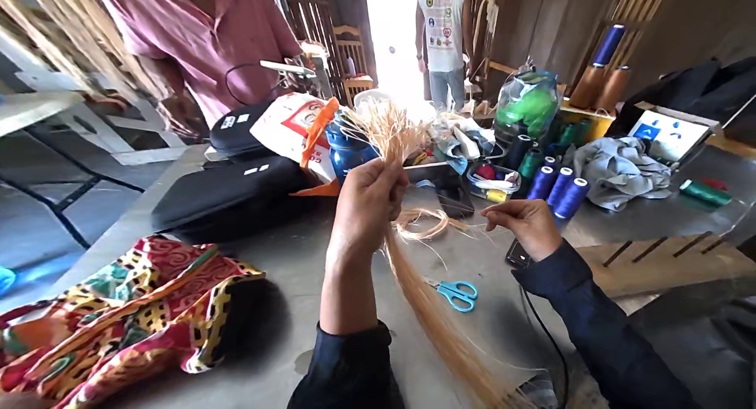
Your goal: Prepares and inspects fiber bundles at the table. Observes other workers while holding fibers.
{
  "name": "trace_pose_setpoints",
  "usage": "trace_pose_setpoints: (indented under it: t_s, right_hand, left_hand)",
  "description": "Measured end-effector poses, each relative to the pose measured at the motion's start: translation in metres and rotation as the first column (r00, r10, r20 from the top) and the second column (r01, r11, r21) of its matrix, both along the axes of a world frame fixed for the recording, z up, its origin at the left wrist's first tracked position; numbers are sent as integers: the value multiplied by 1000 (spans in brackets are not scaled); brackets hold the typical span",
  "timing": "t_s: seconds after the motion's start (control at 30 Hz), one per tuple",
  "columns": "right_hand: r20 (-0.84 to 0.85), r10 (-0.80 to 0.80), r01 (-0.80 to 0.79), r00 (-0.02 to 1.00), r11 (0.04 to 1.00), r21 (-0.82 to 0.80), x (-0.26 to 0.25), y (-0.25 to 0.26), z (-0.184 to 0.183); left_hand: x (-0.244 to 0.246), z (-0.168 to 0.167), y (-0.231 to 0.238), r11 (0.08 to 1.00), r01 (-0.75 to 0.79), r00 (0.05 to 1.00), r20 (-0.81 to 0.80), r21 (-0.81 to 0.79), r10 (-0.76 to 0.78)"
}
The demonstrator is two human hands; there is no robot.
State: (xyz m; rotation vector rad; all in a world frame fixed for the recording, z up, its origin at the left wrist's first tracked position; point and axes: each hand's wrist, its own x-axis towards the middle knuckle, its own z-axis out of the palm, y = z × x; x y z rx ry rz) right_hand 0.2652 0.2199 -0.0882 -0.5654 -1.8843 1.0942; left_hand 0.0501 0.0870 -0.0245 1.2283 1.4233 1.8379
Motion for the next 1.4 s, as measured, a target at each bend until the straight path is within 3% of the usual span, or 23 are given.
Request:
trace_pose_setpoints:
  t_s: [0.2,0.3,0.4,0.63,0.7,0.77,0.83,0.93,1.0,1.07,1.13,1.27,1.4]
  right_hand:
    - [83,-98,83,992,982,169,10,4,0]
    - [45,-147,131,988,960,246,15,5,2]
    - [-69,-162,173,984,968,182,17,14,4]
    - [-157,-232,240,960,970,34,11,21,6]
    - [-210,-278,267,937,960,-80,11,26,6]
    - [-269,-317,244,910,931,-272,8,31,6]
    - [-295,-295,170,909,908,-383,4,31,5]
    - [-335,-233,64,913,893,-445,-9,15,7]
    - [-344,-273,68,898,861,-504,-16,0,6]
    - [-325,-211,56,922,902,-429,-15,-1,-8]
    - [-292,-160,49,943,934,-353,-12,-2,-11]
    - [-380,-75,-90,922,913,-398,-8,-11,1]
    - [-256,-68,-45,964,909,-414,-4,-8,-1]
  left_hand:
    - [3,-1,4,1000,5,999,32,-7,-5]
    - [4,-1,6,999,-28,999,15,-19,28]
    - [5,-1,4,998,-62,998,-5,-19,62]
    - [9,-6,1,992,-103,987,-130,-78,93]
    - [8,-7,2,993,-109,989,-103,-40,104]
    - [12,-6,1,1000,12,998,-61,12,-11]
    - [24,-7,2,969,238,971,-21,70,-237]
    - [48,-15,16,828,560,828,21,19,-561]
    - [62,-21,27,736,669,743,67,-100,-666]
    - [68,-25,34,691,694,718,119,-203,-686]
    - [71,-25,35,702,675,737,162,-227,-656]
    - [72,-23,32,745,643,766,184,-179,-617]
    - [70,-24,32,764,625,780,113,-157,-615]
